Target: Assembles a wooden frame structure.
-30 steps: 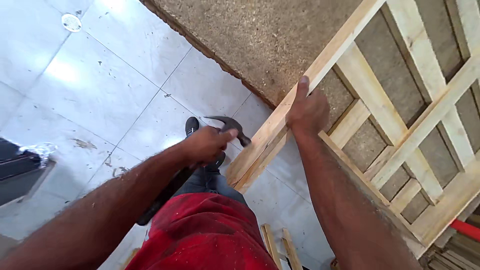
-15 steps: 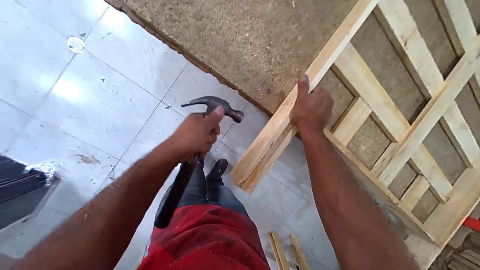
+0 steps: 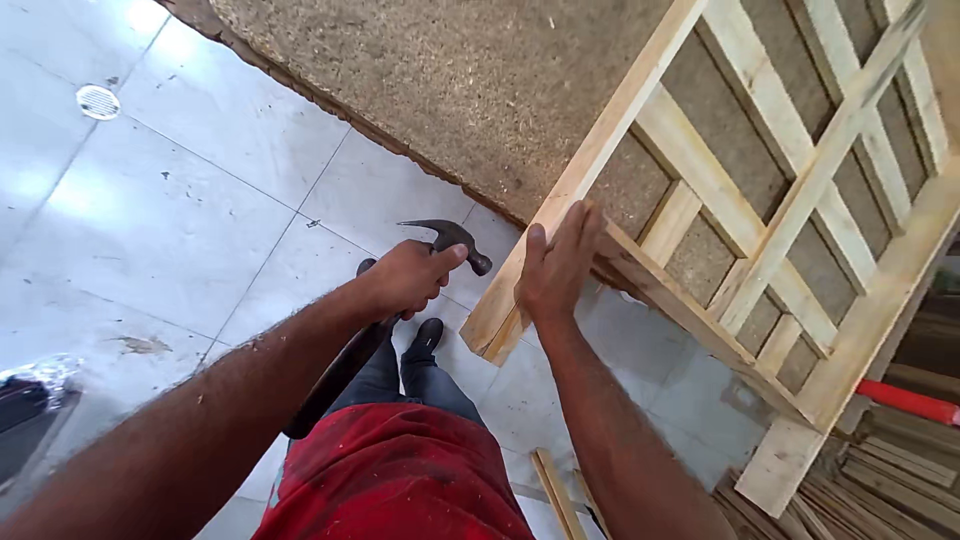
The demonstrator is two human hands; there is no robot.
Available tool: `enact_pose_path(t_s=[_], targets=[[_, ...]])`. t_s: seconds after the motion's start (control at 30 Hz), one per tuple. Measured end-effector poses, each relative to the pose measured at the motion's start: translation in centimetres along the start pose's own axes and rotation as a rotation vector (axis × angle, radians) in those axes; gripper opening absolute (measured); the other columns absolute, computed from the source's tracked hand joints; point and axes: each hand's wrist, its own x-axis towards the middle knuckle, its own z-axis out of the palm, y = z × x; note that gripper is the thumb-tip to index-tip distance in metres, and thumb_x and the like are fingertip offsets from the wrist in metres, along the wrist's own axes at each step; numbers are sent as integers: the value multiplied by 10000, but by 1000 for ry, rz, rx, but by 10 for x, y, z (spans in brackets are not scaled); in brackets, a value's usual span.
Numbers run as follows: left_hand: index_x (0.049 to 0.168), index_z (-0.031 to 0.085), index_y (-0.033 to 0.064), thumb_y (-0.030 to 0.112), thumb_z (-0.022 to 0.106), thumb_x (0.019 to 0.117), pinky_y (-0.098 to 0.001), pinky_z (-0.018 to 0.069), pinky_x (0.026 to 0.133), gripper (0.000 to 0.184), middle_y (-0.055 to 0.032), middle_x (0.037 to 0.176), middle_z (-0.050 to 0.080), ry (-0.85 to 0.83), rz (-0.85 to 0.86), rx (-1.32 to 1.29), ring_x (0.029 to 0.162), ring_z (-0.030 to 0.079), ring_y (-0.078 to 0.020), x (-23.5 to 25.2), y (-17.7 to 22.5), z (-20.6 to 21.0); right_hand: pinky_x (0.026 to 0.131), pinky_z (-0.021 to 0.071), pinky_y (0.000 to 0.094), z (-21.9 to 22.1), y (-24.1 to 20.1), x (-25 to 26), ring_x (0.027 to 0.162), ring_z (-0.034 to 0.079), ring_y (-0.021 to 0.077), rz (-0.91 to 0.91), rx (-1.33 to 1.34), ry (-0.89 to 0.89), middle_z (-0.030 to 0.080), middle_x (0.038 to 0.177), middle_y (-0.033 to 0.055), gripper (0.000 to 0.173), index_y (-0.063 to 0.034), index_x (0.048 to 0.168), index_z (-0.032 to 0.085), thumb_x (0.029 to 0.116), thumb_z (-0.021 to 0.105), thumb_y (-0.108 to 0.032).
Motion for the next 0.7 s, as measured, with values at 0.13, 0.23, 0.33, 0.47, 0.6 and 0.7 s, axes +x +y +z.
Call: enact_pose_path(t_s=[0.13, 0.23, 0.33, 0.47, 0.6, 0.7], targets=[[903, 563, 73, 563, 442, 1060, -290, 418, 364, 528, -11, 540, 414, 57, 78, -77, 371, 382, -125, 4, 18, -5, 1289, 201, 448, 13, 7, -4, 1583, 188, 311, -34, 182, 100, 257, 1684, 189, 607, -68, 1574, 413, 1086, 299, -412], [905, 585, 48, 585, 426, 1062, -317, 434, 396, 581, -27, 564, 447, 16, 39, 98, 399, 410, -140, 16, 15, 0, 1287, 202, 448, 12, 7, -3, 1582, 186, 320, -30, 196, 88, 253, 1683, 195, 579, -57, 1571, 413, 1091, 326, -371], [892, 641, 21, 586, 444, 1053, -386, 467, 487, 620, -88, 636, 541, -254, -77, 606, 486, 494, -191, 22, 3, -10, 1296, 174, 445, 10, 9, -6, 1590, 163, 300, -38, 176, 74, 236, 1694, 179, 593, -65, 1583, 394, 1089, 324, -384], [894, 609, 23, 581, 401, 1066, -346, 438, 434, 619, -67, 599, 491, -102, 11, 428, 440, 445, -165, 17, 13, -34, 1286, 203, 453, 13, 9, -5, 1582, 188, 318, -39, 178, 93, 259, 1682, 194, 611, -56, 1567, 421, 1083, 328, -418], [884, 607, 31, 623, 389, 1054, -342, 440, 403, 653, -60, 557, 484, -122, 21, 218, 400, 439, -166, 27, 1, -11, 1289, 200, 454, 12, 8, -2, 1585, 180, 313, -47, 175, 97, 250, 1686, 191, 619, -64, 1575, 410, 1082, 324, -430], [898, 642, 38, 579, 434, 1058, -370, 452, 435, 601, -86, 613, 543, -295, -34, 527, 443, 479, -189, 14, -16, -19, 1289, 202, 461, 12, 11, -2, 1583, 183, 319, -61, 172, 98, 269, 1681, 182, 620, -74, 1571, 422, 1080, 324, -439]])
